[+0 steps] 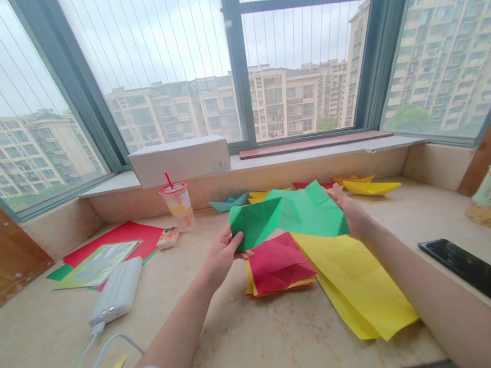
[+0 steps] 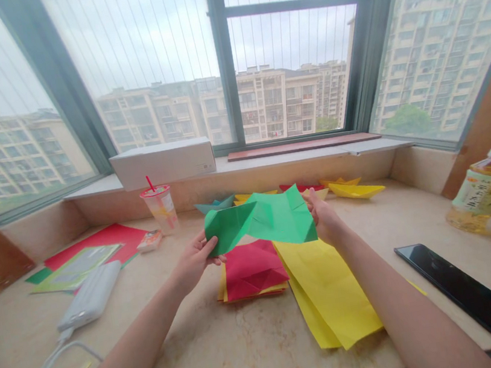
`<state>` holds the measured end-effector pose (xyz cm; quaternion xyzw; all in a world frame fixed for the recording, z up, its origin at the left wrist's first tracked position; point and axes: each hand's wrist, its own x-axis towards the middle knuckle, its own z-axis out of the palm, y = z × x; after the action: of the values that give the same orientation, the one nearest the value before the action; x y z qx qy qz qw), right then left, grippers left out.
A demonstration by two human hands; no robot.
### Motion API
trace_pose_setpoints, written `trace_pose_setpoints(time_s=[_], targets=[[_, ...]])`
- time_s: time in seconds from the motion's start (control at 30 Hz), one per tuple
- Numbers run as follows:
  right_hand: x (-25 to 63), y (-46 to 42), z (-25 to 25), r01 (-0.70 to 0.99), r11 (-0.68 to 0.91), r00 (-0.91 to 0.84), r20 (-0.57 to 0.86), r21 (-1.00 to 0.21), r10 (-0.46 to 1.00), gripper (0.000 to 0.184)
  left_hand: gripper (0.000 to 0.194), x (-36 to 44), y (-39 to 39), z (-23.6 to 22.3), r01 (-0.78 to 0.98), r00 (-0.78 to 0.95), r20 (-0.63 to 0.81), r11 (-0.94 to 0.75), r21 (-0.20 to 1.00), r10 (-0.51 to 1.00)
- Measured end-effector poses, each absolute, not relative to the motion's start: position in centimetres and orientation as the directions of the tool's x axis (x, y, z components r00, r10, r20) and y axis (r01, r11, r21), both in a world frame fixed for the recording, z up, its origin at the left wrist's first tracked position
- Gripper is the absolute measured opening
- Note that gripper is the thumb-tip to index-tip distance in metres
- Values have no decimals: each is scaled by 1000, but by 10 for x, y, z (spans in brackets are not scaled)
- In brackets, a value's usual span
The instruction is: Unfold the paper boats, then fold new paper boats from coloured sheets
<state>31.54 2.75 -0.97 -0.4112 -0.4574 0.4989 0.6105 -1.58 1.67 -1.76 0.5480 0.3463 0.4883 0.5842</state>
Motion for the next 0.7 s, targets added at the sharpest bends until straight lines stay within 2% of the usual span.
trace_pose_setpoints(time_s=[0.1,0.2,0.4,0.57,0.7], targets=[[306,13,-2,-299,-1,-206,63,-954,976,50,46,-18,22,-18,-170,202,156,-122,978,967],[297,4,1,-227,-62,-325,16,-972,946,47,47,-19,23,-19,-146,185,161,-135,980,970],[294,6,-2,-184,-2,-348,63,-983,935,53,46,-18,21,-17,-124,172,187,-167,978,967],[305,19,-9,-117,94,-129,109,-989,986,42,38,-24,27,-14,-116,50,199,-192,974,979],[310,26,-15,-7,147,-81,147,-989,986,39,36,-28,32,-15,-119,-22,143,-145,982,989]])
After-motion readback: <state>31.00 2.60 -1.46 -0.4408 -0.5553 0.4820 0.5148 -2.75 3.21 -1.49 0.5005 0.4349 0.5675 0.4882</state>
